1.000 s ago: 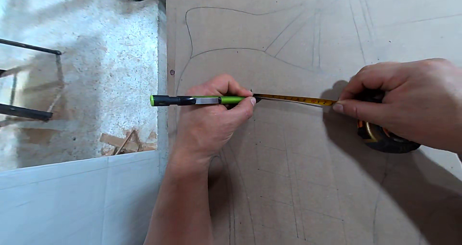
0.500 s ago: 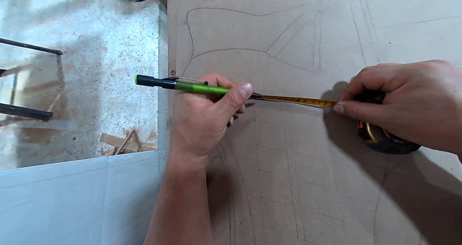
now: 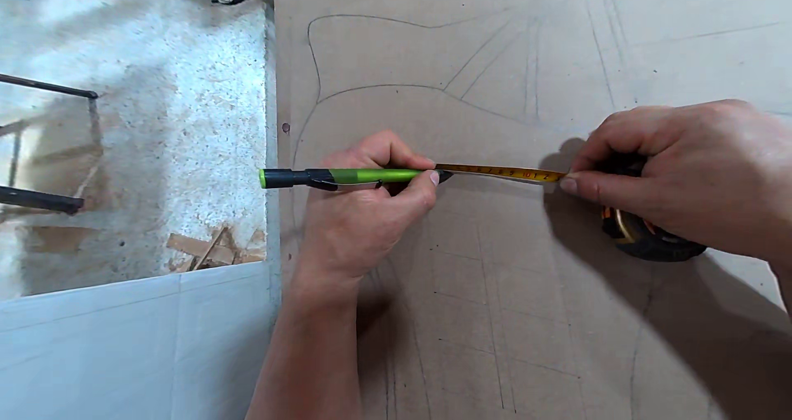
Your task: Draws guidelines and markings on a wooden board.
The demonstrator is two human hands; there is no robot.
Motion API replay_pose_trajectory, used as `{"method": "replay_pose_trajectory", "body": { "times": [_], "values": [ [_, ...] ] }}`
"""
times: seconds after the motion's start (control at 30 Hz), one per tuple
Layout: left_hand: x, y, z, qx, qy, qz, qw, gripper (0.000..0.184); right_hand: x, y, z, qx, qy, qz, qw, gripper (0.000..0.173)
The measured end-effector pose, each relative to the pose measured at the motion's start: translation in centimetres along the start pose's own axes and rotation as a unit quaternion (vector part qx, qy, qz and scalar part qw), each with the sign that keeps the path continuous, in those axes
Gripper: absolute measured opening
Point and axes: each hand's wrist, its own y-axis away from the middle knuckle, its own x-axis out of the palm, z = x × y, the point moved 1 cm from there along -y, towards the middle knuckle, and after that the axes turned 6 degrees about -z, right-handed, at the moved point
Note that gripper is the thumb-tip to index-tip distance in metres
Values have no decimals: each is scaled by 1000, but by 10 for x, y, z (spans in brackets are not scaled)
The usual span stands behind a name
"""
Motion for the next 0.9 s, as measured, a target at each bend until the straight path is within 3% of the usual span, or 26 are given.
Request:
{"method": "replay_pose_trajectory", "body": {
  "times": [0.9],
  "values": [
    [2,1,-1,8,2,0,1000,7,2,0,-2,-9,-7,-8,1000,15]
  ]
}}
